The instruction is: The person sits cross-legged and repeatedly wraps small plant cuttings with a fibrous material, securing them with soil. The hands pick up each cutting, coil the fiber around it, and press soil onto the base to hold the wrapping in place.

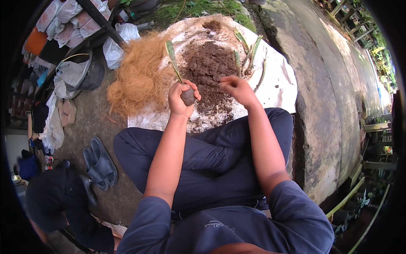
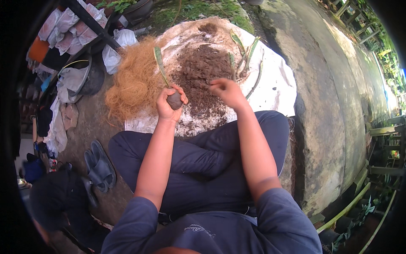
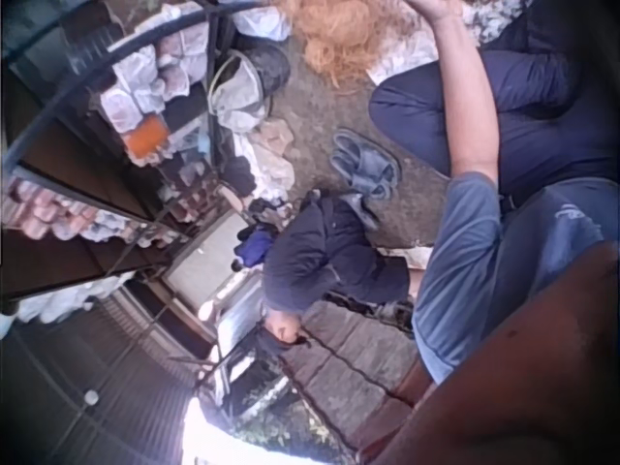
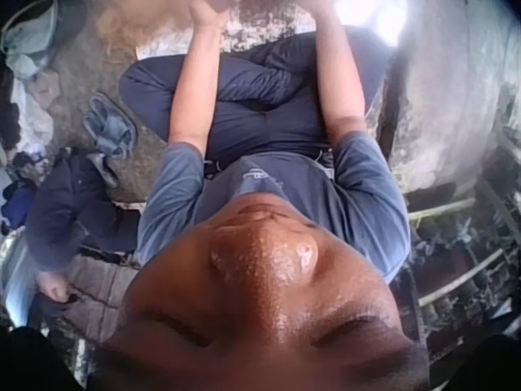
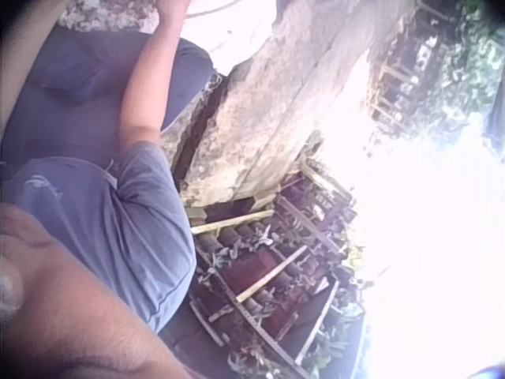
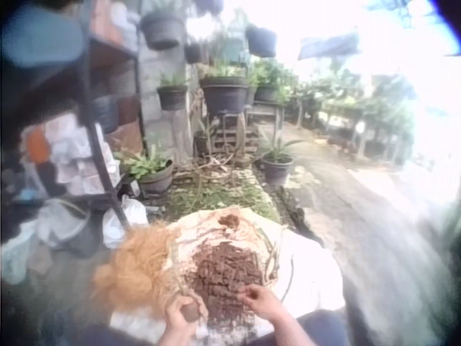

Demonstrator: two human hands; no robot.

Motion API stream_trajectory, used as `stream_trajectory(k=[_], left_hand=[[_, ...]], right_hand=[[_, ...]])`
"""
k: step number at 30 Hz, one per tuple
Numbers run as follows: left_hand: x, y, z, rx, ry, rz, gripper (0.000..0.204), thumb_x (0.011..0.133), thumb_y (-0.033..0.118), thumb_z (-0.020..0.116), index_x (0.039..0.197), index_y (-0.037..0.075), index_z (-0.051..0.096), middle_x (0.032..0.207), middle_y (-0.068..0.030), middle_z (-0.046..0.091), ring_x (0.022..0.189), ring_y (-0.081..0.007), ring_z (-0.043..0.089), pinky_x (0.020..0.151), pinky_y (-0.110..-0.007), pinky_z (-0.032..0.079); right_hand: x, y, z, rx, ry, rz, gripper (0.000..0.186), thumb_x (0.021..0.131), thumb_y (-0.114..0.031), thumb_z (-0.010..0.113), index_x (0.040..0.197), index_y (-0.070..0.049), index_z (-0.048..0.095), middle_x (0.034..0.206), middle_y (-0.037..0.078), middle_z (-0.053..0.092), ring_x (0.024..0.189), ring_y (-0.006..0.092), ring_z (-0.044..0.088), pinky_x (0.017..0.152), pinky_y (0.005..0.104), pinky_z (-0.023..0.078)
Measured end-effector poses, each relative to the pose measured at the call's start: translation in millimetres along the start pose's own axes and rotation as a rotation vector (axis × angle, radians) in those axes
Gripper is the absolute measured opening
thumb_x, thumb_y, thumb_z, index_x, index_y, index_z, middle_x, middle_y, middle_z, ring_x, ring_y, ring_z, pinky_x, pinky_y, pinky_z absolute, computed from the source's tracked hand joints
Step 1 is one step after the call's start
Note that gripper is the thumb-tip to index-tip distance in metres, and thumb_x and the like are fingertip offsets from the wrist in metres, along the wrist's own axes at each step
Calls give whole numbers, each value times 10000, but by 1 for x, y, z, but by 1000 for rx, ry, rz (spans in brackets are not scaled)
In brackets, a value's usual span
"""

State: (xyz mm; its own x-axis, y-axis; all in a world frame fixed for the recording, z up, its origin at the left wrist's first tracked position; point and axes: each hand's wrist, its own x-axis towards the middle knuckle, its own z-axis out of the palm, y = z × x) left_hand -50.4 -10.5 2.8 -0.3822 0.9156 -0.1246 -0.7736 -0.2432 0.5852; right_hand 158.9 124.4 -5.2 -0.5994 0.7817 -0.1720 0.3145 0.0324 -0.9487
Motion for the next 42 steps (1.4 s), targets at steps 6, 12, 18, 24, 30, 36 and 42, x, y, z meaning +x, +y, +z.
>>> stream_trajectory(k=[6,12,18,24,30,36,42], left_hand=[[2,-4,10,209,36,-19,93,869,82,551,909,4,581,799,-161,631,600,-244,630,531,-381,526],[4,-15,10,226,35,-36,86,922,90,587,987,36,570,871,-140,644,682,-239,666,576,-385,542],[7,-18,5,269,51,-45,106,940,101,605,1026,41,590,945,-141,678,759,-252,706,637,-387,590],[14,-21,-13,37,-36,-86,235,927,88,632,1149,14,612,1038,-154,679,908,-279,708,803,-417,598],[16,-25,-1,138,4,-44,395,906,49,656,1291,-16,590,1101,-164,682,1017,-270,690,903,-417,591],[9,-19,2,79,64,-161,256,940,112,598,1189,54,604,1093,-138,673,969,-243,683,823,-439,622],[9,-21,-3,264,-2,-133,268,917,95,568,1184,74,586,1117,-136,664,976,-227,671,767,-432,625]], right_hand=[[28,73,0,-375,457,194,293,853,-170,785,1133,-90,754,988,164,769,952,306,742,881,387,574],[35,90,22,-572,441,-20,367,811,-50,812,1168,-97,740,1094,224,623,910,369,688,869,439,567],[39,86,14,-18,491,143,331,872,-1,748,1186,0,644,1177,205,642,1028,308,682,888,370,582],[21,48,1,1053,293,192,352,1026,-46,511,1364,54,504,1273,230,610,1040,278,645,898,338,576],[7,10,0,921,335,165,379,1012,33,521,1391,45,533,1186,184,618,1051,266,658,934,335,581],[-7,-21,8,621,219,58,447,977,97,595,1409,-6,545,1109,116,639,1019,232,686,925,319,596],[-14,-22,15,763,209,72,394,957,77,645,1336,8,566,1093,114,671,1002,204,698,935,317,598]])
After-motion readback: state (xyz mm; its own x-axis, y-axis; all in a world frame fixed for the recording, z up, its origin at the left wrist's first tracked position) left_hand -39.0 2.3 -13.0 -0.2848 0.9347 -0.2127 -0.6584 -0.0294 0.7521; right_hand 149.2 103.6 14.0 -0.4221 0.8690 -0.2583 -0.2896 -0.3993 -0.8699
